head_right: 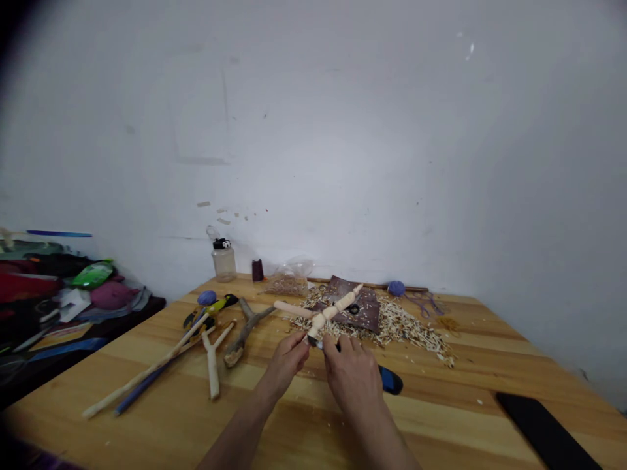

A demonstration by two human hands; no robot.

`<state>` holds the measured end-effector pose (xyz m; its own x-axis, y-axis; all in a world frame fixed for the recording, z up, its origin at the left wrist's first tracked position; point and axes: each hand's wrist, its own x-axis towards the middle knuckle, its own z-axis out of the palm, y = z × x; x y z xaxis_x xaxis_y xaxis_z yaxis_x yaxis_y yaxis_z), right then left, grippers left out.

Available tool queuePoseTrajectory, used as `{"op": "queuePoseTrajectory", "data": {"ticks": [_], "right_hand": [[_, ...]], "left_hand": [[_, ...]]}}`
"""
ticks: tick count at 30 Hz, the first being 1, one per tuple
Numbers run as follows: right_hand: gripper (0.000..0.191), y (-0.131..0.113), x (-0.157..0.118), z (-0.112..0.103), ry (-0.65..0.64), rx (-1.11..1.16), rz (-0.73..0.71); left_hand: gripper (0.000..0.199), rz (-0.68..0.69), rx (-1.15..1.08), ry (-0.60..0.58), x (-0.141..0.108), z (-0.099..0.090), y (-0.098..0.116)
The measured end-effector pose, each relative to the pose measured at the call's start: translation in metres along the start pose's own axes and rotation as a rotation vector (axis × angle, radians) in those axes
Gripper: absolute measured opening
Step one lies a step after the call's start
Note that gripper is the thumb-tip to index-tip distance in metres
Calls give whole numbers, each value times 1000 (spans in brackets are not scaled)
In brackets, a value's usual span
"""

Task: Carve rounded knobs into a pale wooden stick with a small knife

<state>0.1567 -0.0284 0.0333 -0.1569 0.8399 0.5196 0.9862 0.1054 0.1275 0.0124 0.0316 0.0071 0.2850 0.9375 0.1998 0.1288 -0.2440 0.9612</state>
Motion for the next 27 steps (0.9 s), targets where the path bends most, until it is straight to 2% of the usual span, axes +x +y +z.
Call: {"op": "queuePoseTrajectory", "data": {"ticks": [5, 12, 21, 27], "right_hand": [[21, -1, 0, 1, -21, -31, 5], [21, -1, 0, 1, -23, -36, 8], [22, -8, 1, 1, -180, -45, 52], [25, -16, 1, 1, -291, -23, 112]], "left_hand": [[26, 60, 42, 9, -1, -1, 3], [28, 72, 118, 49, -2, -1, 9], [32, 199, 456, 57, -3, -8, 4], [26, 225, 731, 49, -7, -8, 10]]}}
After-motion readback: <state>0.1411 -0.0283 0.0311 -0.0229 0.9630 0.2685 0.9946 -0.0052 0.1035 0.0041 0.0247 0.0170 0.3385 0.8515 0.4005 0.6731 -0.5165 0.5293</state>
